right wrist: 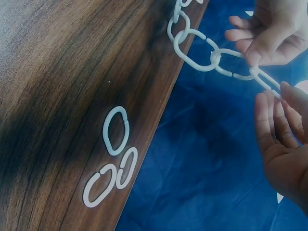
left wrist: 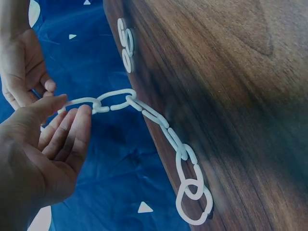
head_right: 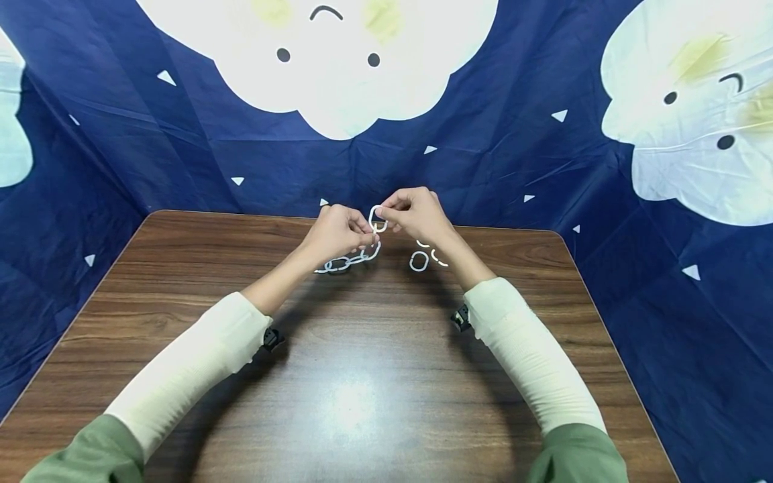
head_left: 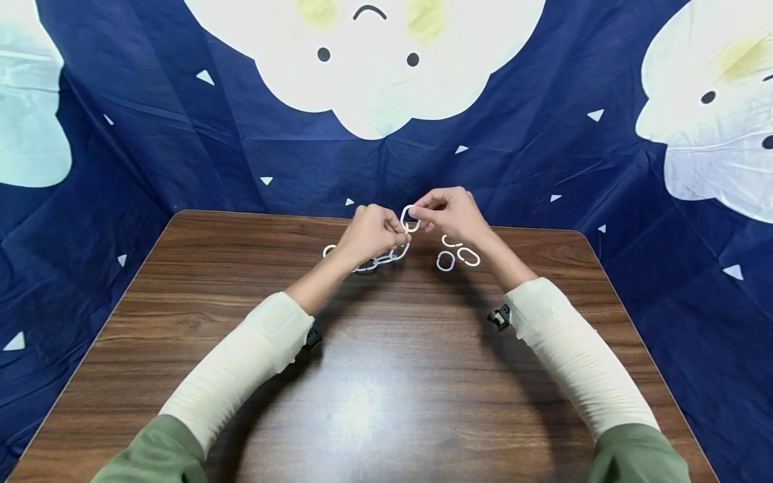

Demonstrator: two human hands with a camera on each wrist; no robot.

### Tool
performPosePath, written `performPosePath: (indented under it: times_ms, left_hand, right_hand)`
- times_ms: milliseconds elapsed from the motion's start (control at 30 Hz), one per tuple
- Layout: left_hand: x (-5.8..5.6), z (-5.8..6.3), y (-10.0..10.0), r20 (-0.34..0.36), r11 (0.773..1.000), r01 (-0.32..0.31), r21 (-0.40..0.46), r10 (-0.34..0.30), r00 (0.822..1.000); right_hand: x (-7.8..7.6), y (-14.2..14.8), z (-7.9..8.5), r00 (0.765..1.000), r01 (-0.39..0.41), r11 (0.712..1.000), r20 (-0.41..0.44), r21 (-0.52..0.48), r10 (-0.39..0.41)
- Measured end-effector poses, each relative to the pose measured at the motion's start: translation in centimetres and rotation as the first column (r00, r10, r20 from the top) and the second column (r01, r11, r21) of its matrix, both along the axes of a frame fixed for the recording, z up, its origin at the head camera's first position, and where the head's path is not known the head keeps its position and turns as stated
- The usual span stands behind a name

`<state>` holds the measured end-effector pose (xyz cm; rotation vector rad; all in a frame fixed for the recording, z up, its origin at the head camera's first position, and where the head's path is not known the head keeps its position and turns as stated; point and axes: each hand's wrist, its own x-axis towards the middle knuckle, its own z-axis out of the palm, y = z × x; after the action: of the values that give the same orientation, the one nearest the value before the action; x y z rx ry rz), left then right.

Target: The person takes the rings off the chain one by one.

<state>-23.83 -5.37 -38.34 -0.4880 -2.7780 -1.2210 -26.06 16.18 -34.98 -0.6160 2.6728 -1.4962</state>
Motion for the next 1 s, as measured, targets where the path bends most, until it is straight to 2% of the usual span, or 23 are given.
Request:
performPosePath:
  times_ms: [400, 833, 1000]
  left_hand:
    - [-0.1, -0.3, -0.7, -0.017, 0.999, 0.036, 0.018, -0.036, 0.999]
    - [-0.4, -0.7, -1.3, -0.011, 0.996, 0.038, 0.082, -0.037, 0.999]
    - [-0.4, -0.7, -1.4, -0.023, 0.995, 0.041, 0.095, -0.039, 0.999]
  right_hand:
    - [0.0, 0.0, -0.2, 1.0, 0.018, 1.0, 0.004, 0.009, -0.018]
    - [-0.3, 0.2, -0.6, 0.998, 0.02, 1.0, 0.055, -0.003, -0.02]
    - [-0.3, 0.0, -0.8, 0.995, -0.005, 1.0, 0.095, -0.022, 0.008]
